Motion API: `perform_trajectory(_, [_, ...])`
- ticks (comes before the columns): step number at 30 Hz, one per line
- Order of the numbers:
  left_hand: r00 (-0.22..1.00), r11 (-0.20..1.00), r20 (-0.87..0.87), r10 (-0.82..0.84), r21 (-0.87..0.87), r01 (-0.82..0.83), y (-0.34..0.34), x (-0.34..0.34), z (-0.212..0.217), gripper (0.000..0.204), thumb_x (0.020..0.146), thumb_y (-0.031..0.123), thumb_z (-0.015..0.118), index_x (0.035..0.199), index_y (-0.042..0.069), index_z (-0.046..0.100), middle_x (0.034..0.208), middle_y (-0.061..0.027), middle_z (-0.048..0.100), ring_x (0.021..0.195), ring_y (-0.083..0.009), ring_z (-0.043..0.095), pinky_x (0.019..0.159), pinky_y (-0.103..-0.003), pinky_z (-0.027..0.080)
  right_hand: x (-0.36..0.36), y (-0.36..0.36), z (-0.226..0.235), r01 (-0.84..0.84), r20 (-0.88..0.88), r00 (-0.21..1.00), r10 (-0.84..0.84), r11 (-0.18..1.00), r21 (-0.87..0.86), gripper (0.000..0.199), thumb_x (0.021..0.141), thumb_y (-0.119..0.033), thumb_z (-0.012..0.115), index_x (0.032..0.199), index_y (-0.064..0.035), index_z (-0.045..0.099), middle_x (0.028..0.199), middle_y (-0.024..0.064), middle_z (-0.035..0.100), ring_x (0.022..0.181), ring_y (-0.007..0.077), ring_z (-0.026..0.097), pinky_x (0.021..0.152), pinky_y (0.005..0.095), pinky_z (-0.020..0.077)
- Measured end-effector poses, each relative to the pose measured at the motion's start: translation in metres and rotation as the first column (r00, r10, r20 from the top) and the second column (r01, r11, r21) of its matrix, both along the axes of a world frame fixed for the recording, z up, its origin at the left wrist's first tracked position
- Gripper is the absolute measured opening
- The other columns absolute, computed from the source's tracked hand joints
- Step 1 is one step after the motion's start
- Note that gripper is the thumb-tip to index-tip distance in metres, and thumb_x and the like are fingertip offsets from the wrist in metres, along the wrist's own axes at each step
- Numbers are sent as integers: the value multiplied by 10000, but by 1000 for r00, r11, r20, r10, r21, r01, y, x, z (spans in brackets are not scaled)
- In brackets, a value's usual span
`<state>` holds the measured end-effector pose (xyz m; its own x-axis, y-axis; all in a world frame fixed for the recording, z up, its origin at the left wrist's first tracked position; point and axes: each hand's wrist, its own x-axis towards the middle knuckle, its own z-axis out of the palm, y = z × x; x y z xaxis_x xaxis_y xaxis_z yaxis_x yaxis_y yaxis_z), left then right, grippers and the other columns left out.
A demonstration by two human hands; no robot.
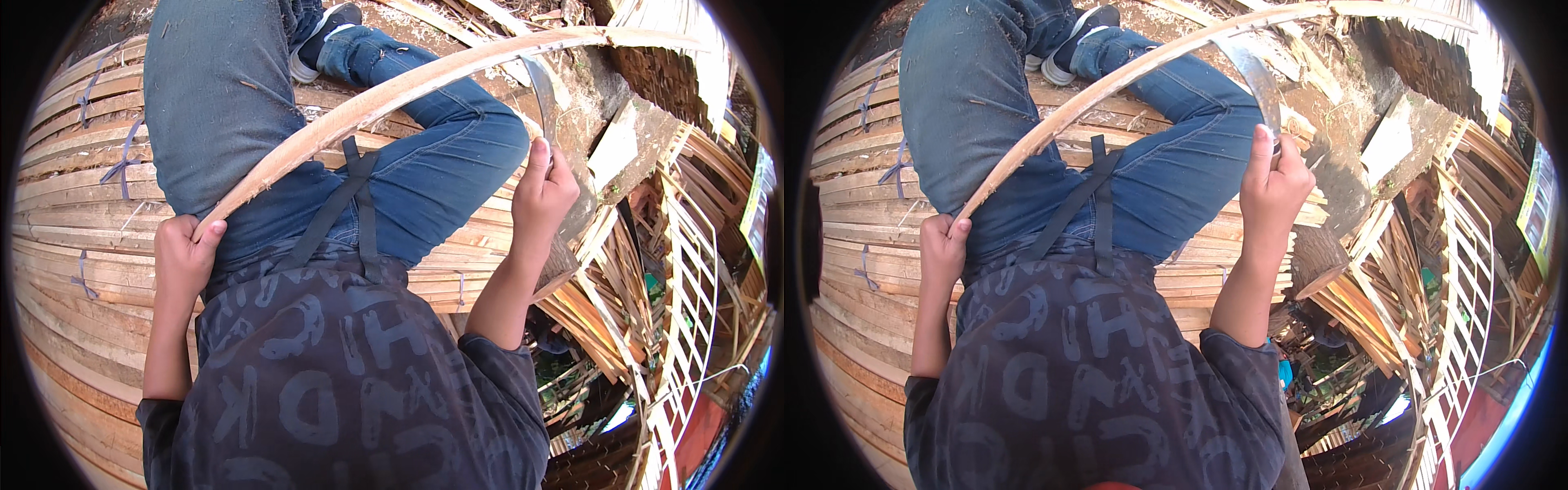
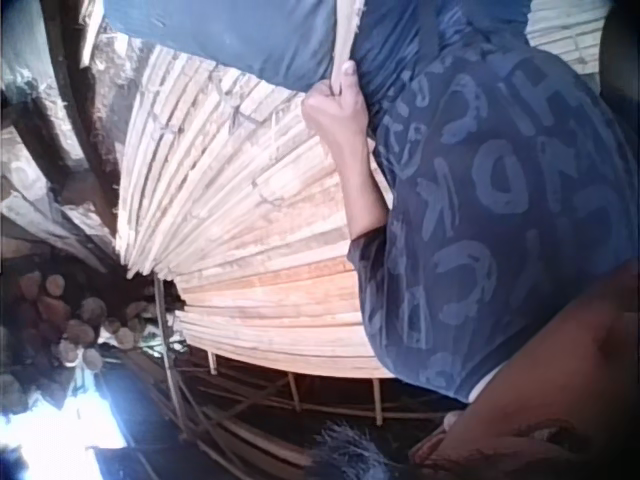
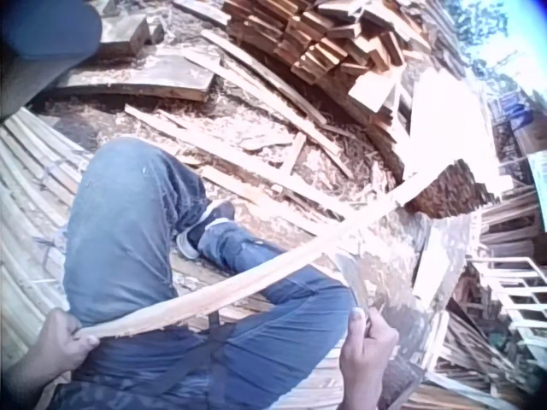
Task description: The person sits on the ground and uses a curved knife to shave thin strips of wood from a long wooden stick. They hold the stick against their leg and repeatedly scrape the blade along its length to remove the outer layer.
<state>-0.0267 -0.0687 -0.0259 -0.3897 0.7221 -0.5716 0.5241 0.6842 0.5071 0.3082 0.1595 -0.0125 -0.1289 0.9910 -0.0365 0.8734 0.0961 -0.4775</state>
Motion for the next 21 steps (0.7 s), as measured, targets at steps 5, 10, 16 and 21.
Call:
perform_trajectory(5, [998,1000,52,-20,-7,20,0,-2,-3,654,869,488,579,510,-4,340,454,-51,284,467,-114,280,420,-356,220,-49,-28,4,-252,12,967,254,965,-72,322,813,-255,704,660,-34,528,469,112,477,448,300,527,425,353,385])
perform_trajectory(10, [998,999,63,31,-27,-30,4,-2,0,681,810,512,641,490,-30,381,427,-108,311,426,-163,316,413,-366,263,-44,8,5,-46,81,995,51,997,-64,385,841,-337,665,648,-22,561,465,114,479,422,282,498,428,358,373])
perform_trajectory(16, [999,995,31,43,-95,-40,13,5,11,671,804,502,651,493,-37,404,430,-125,331,422,-170,346,414,-365,280,-24,27,-12,-146,208,970,125,985,88,448,858,-387,634,647,4,574,441,130,450,393,275,455,440,374,375])
perform_trajectory(21, [999,998,24,37,-52,-36,7,3,4,674,806,504,650,494,-41,405,428,-125,327,419,-170,339,413,-368,278,-40,19,-8,-46,139,989,46,999,-2,445,849,-387,645,647,2,573,446,129,454,413,289,479,441,366,383])
